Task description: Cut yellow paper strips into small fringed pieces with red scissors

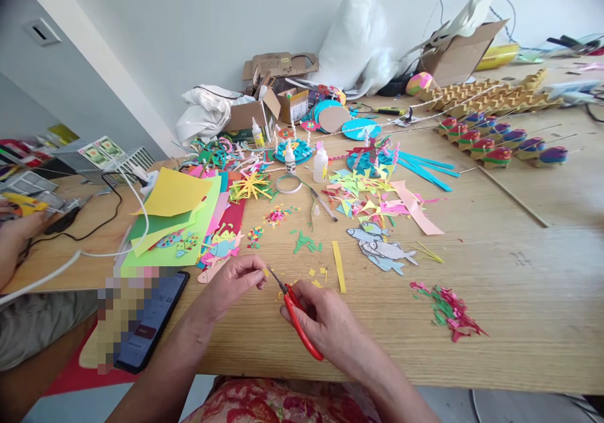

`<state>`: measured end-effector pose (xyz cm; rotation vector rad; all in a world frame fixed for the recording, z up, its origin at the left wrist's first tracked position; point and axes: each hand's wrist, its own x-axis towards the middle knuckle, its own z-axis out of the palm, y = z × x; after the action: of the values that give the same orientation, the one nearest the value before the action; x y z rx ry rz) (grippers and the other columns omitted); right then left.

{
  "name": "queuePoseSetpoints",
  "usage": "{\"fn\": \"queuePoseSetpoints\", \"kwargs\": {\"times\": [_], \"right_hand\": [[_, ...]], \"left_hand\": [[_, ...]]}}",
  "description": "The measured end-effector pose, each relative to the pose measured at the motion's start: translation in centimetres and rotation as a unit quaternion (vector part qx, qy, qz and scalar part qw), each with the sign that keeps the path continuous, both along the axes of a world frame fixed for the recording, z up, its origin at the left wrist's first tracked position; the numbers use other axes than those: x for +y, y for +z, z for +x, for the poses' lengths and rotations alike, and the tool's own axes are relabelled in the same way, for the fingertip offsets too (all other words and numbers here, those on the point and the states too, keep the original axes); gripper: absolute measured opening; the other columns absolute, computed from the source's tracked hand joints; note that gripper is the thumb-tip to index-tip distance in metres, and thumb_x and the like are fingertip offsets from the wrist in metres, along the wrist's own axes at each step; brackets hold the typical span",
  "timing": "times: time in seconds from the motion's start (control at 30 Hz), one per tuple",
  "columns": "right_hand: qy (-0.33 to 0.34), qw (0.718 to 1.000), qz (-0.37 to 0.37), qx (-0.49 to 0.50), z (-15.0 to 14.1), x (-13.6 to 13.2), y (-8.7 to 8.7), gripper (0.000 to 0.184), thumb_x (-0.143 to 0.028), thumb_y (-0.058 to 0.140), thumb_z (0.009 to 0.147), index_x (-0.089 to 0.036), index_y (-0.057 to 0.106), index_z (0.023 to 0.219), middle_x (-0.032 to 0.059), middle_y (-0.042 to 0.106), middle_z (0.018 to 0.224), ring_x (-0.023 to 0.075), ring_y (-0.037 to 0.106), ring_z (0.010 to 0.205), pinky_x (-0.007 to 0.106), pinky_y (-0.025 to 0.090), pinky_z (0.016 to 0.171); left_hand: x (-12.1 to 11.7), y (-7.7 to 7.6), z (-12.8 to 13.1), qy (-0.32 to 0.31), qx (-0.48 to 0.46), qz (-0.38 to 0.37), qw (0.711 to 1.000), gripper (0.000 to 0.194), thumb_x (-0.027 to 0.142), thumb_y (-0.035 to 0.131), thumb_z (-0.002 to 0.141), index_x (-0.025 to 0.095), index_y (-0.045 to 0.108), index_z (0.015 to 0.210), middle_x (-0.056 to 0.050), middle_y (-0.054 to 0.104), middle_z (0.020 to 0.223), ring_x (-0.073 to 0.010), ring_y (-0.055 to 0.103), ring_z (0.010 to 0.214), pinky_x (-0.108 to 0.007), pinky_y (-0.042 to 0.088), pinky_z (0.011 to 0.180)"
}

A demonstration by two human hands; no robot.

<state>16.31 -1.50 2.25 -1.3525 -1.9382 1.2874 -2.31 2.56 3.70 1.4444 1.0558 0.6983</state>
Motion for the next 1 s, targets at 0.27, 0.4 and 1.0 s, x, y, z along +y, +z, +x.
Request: {"fn": "queuePoseSetpoints", "kwargs": {"times": [0.27, 0.4, 1.0], "right_hand": [[-0.054, 0.996, 0.057, 0.036, -1.6, 2.7, 0.4, 0.009, -0.024, 0.056, 0.07, -0.02, 0.05, 0.073, -0.0045, 0.051, 0.06, 0.0104, 0.043, 0.053, 0.021, 0.032, 0.049], [-0.041, 0.995, 0.095, -0.006, -2.1, 3.5, 0.9, 0.004, -0.02, 0.055, 0.071, -0.02, 0.052, 0.074, -0.004, 0.052, 0.059, 0.0103, 0.045, 0.052, 0.02, 0.031, 0.048], [-0.104, 0.977, -0.003, 0.185, -2.9, 3.0, 0.0, 0.015, -0.022, 0.058, 0.068, -0.02, 0.043, 0.068, -0.0049, 0.048, 0.061, 0.0089, 0.043, 0.052, 0.021, 0.035, 0.049]], "left_hand": [[-0.2, 0.4, -1.3, -0.084, 0.149, 0.041, 0.984, 0.015, 0.022, 0.045, 0.077, 0.015, 0.052, 0.066, 0.004, 0.046, 0.062, -0.0095, 0.042, 0.061, -0.019, 0.032, 0.057], [-0.2, 0.2, -1.2, -0.095, 0.17, 0.048, 0.98, 0.015, 0.023, 0.045, 0.078, 0.015, 0.056, 0.071, 0.003, 0.05, 0.064, -0.0105, 0.045, 0.062, -0.02, 0.035, 0.058], [-1.1, -0.9, 0.3, -0.01, 0.083, 0.061, 0.995, 0.014, 0.022, 0.044, 0.077, 0.015, 0.05, 0.066, 0.002, 0.047, 0.063, -0.0111, 0.044, 0.063, -0.02, 0.035, 0.058]]}}
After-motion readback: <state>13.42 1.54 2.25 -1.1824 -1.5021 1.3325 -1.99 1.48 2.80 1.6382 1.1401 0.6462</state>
